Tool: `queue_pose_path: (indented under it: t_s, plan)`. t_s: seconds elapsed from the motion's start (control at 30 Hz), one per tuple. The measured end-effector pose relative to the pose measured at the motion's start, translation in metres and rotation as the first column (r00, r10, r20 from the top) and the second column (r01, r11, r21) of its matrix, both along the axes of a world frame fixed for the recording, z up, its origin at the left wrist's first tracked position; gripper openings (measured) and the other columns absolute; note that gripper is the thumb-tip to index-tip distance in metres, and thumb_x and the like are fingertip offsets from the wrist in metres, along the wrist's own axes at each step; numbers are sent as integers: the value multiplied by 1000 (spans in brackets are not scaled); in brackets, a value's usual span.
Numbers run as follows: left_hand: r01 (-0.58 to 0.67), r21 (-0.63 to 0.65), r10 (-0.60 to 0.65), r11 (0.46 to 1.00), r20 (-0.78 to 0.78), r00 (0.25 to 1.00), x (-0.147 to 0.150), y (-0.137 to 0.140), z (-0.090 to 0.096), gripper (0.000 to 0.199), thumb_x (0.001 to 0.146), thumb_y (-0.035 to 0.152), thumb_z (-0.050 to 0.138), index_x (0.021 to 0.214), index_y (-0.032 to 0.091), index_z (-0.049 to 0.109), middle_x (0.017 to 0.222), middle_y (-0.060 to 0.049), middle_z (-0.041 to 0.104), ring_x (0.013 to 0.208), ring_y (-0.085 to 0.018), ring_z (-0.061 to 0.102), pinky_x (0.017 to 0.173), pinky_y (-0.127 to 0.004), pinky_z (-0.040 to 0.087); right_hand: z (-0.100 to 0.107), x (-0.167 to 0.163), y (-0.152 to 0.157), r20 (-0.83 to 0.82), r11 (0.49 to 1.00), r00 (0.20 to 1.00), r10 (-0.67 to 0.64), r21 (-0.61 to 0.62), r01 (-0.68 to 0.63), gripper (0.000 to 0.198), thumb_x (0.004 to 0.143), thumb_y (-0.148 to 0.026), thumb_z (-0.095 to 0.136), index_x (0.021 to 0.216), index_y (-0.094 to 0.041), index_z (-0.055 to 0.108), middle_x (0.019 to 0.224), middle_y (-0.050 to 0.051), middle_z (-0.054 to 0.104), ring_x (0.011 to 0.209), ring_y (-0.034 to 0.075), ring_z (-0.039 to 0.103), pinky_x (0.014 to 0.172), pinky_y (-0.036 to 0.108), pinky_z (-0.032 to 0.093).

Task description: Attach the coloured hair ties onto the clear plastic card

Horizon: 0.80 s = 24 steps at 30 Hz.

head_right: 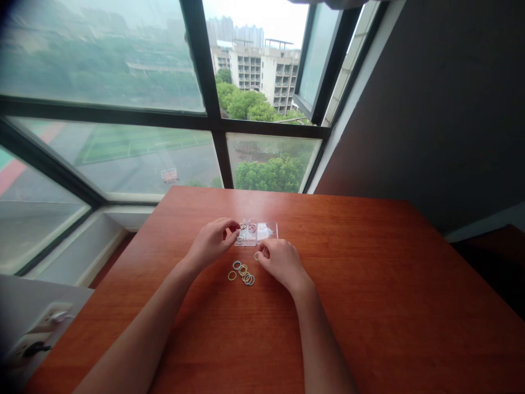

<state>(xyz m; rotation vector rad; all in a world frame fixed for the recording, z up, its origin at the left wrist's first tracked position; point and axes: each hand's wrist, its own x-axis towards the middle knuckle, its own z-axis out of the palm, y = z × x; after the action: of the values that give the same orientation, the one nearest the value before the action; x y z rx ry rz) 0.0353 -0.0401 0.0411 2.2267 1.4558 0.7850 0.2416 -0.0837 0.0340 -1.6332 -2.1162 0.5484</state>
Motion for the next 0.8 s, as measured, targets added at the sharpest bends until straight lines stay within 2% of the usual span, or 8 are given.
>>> queue_pose_path:
  t_s: [0.1,0.2,0.3,0.6,0.8]
  plan:
    - [99,-85,-91,991,98,991,6,-4,4,15,83,24,53,87,17,66,78,-3,67,65,-12,54,61,-22,41,-1,0,2,-39,998,999,-27,59,29,7,79,-23,61,80,-22,67,67,-2,64,63,12,57,60,22,35]
    - [218,-173,-187,960,178,966,14,-9,6,20,84,29,53,88,17,68,76,-2,67,63,-11,53,58,-21,40,-2,0,3,-83,991,995,-60,116,69,8,80,-25,60,81,-22,68,67,-1,64,61,12,55,60,22,37]
    - [270,-206,-224,940,221,949,20,-13,5,21,84,31,54,87,17,69,76,-2,67,63,-11,54,57,-21,39,-1,0,3,-124,982,988,-90,153,109,9,81,-26,60,81,-22,68,67,-1,64,59,12,54,59,21,37]
    - [262,-171,-221,950,228,948,25,-11,-3,16,81,23,55,80,15,68,72,-3,66,64,-12,55,59,-21,40,-1,-3,1,-141,975,987,-78,195,105,10,82,-26,58,83,-22,68,67,-1,63,60,12,54,61,21,38]
    - [88,-103,-75,991,130,989,14,-4,0,14,79,21,55,78,16,68,75,-3,69,64,-12,56,59,-21,40,-2,-5,2,-89,985,995,-51,158,65,10,81,-21,57,83,-22,66,69,-1,64,62,12,56,62,21,38]
